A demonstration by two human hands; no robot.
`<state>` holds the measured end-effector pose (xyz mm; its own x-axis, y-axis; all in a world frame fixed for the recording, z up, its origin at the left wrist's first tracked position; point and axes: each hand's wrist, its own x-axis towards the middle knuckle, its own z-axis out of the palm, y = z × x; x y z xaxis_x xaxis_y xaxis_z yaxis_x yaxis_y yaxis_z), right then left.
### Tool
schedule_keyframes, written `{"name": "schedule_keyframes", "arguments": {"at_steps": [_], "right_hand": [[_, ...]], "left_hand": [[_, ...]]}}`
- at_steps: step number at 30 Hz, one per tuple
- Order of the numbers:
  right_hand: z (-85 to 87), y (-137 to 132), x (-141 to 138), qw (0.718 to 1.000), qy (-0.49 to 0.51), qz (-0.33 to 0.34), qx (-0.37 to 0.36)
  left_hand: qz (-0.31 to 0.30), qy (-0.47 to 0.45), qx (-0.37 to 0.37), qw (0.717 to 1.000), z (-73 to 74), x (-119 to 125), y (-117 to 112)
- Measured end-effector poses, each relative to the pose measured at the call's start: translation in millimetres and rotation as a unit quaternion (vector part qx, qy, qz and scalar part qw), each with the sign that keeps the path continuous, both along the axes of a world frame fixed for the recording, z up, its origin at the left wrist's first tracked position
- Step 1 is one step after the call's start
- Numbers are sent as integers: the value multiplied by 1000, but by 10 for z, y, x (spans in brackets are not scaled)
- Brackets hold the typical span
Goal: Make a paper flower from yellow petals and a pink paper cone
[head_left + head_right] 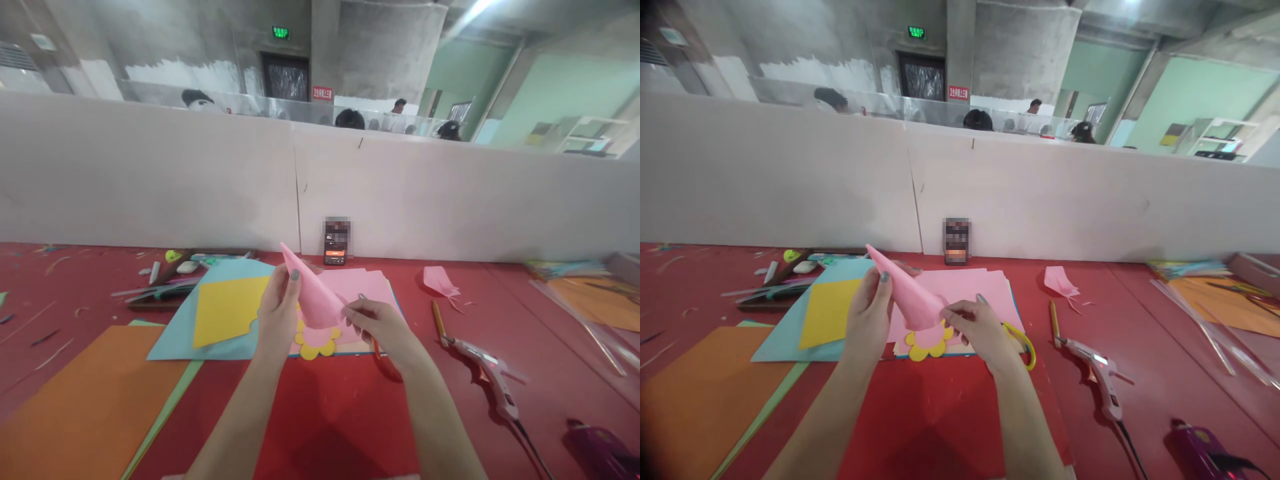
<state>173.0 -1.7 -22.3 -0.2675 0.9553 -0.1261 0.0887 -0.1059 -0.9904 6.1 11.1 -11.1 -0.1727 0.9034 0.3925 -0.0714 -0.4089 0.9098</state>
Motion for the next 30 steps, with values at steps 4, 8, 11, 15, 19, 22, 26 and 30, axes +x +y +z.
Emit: {"name": "schedule_keyframes", "arguments": {"at_steps": [4, 8, 11, 15, 19, 22, 26, 30], "right_hand": [[17, -9, 7, 1000, -21, 5, 12], [16, -6, -4, 999, -46, 0, 21], [-10, 13, -30, 997, -70, -12, 17], [-40, 34, -63, 995, -101, -21, 2], [-23, 19, -78, 993, -115, -14, -2], [4, 0, -90, 995, -97, -13, 6], [30, -15, -92, 997, -75, 2, 9], [40, -25, -17, 992, -127, 2, 10]], "left_hand": [[11, 7, -10, 1000, -7, -2, 1], [11, 7, -10, 1000, 0, -5, 3], [13, 13, -3, 1000, 9, -10, 10], [16, 27, -4, 1000, 19, -14, 7], [25, 43, -19, 999, 39, -11, -13], [32, 55, -28, 998, 55, -5, -22], [31, 60, -27, 997, 61, -4, -20], [14, 66, -34, 997, 53, 12, -25]]}}
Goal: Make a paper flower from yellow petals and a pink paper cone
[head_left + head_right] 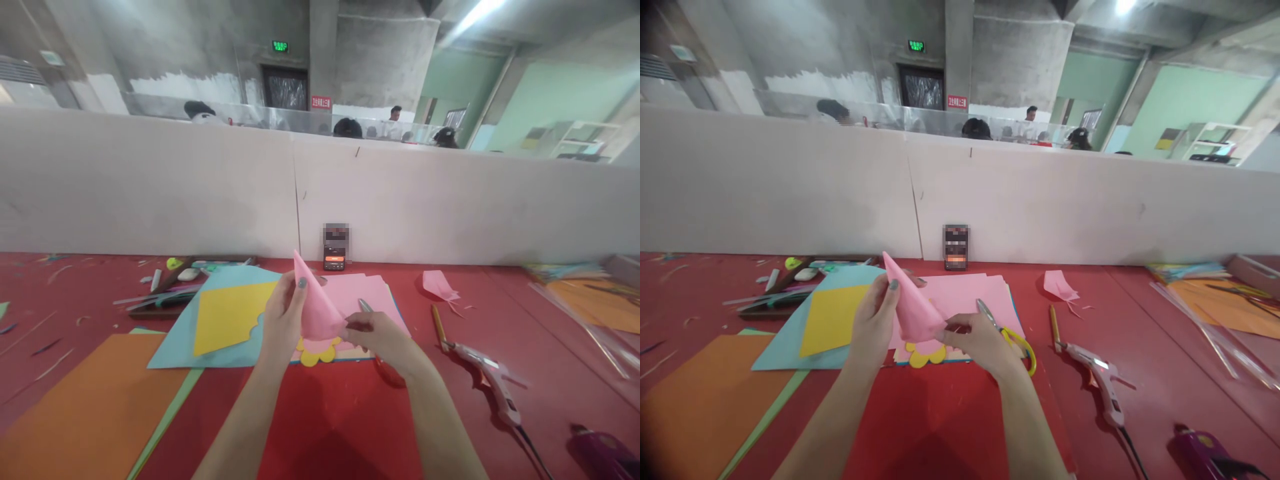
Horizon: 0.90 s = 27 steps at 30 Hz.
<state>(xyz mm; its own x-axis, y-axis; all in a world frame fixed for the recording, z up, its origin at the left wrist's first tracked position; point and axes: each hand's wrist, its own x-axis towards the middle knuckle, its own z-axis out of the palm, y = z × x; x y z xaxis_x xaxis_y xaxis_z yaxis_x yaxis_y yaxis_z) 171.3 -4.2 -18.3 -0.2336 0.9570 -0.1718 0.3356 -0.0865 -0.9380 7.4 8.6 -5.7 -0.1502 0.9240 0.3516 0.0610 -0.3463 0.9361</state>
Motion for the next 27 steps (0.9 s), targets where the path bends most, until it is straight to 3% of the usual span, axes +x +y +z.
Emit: {"name": "schedule_keyframes", "arguments": {"at_steps": [5, 12, 18, 21, 24, 27], "right_hand": [[-72, 27, 119, 993, -63, -29, 97], [-257, -80, 107, 977, -144, -89, 127], [-659, -393, 93, 968, -159, -79, 174], [-905, -522, 71, 963, -131, -93, 218], [-1092, -586, 11, 955, -92, -122, 252], [-1217, -603, -74, 945, -74, -156, 279]], "left_hand": [[-39, 65, -21, 997, -41, 108, -10], [-95, 108, -29, 989, -251, 160, -148], [-228, 95, -72, 966, -538, -89, -359], [-232, 131, -109, 958, -698, -211, -402], [-218, 156, -86, 960, -842, -262, -424], [-160, 171, -71, 969, -979, -229, -474]]}}
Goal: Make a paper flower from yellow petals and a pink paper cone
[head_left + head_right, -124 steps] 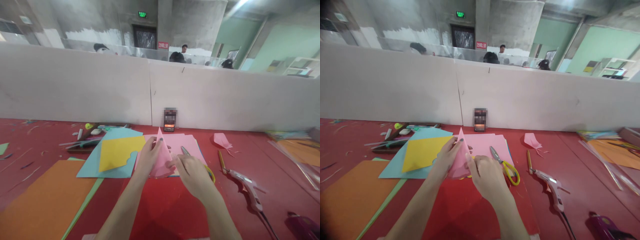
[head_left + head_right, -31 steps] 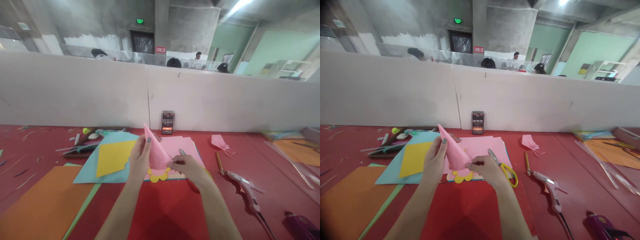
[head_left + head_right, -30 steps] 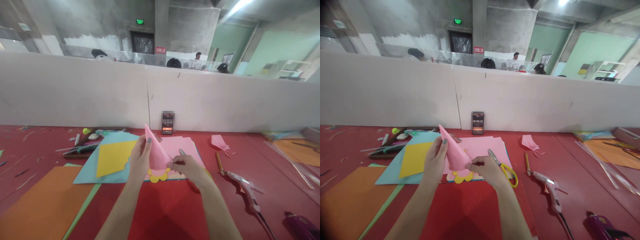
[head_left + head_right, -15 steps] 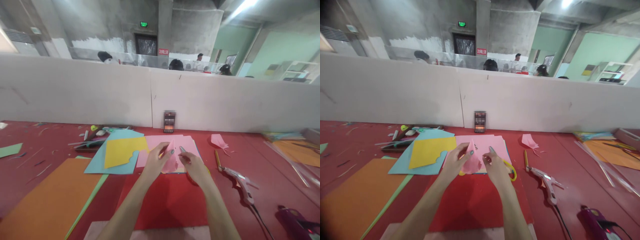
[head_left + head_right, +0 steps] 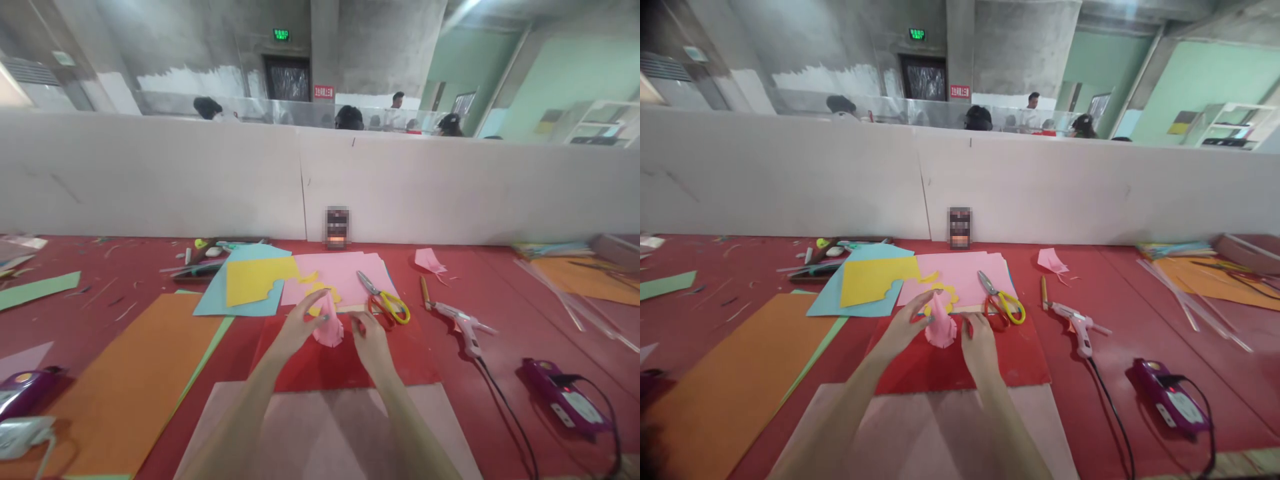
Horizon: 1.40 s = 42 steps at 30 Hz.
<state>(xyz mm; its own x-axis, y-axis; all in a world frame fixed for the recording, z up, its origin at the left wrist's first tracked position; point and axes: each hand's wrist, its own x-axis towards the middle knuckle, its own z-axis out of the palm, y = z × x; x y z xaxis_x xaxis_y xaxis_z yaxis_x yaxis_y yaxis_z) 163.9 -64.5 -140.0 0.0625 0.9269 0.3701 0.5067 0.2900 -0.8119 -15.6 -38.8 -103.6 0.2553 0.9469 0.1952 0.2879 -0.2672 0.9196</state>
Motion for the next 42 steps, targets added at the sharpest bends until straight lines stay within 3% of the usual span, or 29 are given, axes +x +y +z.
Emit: {"name": "schedule_keyframes", "arguments": {"at_steps": [6, 11, 19, 30, 42], "right_hand": [[-123, -11, -100, 997, 28, -23, 63], [-115, -22, -99, 995, 39, -26, 83], [-112, -19, -89, 997, 48, -22, 64], [-257, 71, -157, 1000, -5, 14, -9], [-185, 54, -147, 1000, 7, 18, -19]], "left_hand": [[86, 71, 47, 993, -259, 137, -112], [132, 192, 88, 969, -337, 156, -92], [50, 226, 43, 972, -352, 159, -79], [21, 250, 49, 967, -322, 175, -98], [19, 227, 57, 972, -314, 174, -127]]}}
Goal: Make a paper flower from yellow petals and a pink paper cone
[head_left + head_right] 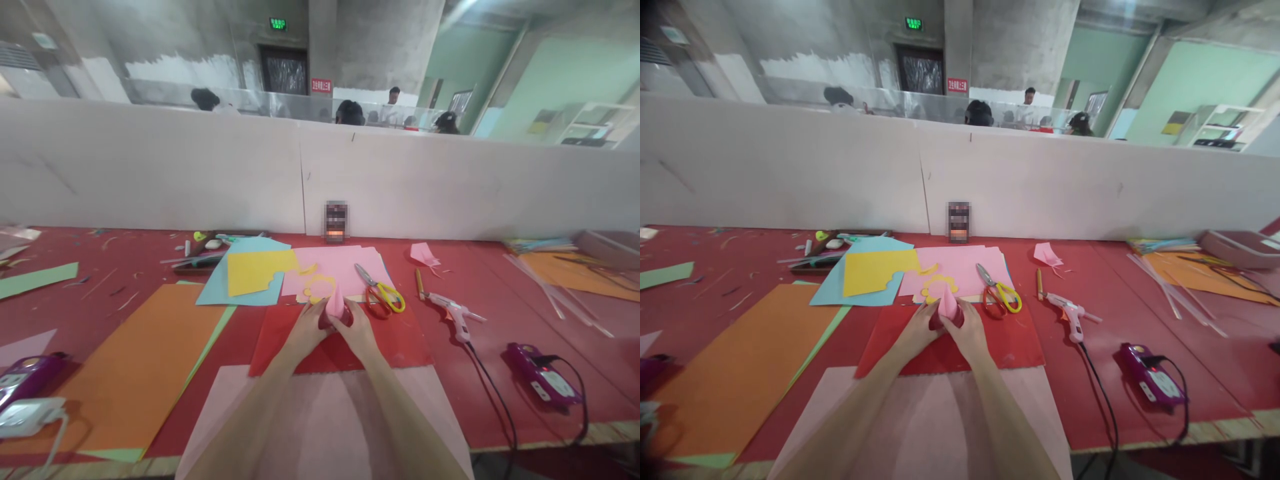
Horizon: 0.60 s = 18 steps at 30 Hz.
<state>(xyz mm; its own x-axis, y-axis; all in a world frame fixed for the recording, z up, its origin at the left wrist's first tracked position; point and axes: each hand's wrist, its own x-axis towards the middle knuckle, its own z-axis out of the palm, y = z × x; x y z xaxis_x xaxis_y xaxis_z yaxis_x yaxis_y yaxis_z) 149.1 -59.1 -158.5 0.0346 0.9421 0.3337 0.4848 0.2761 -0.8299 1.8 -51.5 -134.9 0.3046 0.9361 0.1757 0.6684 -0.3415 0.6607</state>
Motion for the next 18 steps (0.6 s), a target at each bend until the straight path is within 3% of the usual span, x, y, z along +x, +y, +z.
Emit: {"name": "schedule_keyframes", "arguments": {"at_steps": [18], "right_hand": [[-22, -1, -14, 999, 33, -5, 0]], "left_hand": [[22, 3, 7, 1000, -71, 67, -40]]}}
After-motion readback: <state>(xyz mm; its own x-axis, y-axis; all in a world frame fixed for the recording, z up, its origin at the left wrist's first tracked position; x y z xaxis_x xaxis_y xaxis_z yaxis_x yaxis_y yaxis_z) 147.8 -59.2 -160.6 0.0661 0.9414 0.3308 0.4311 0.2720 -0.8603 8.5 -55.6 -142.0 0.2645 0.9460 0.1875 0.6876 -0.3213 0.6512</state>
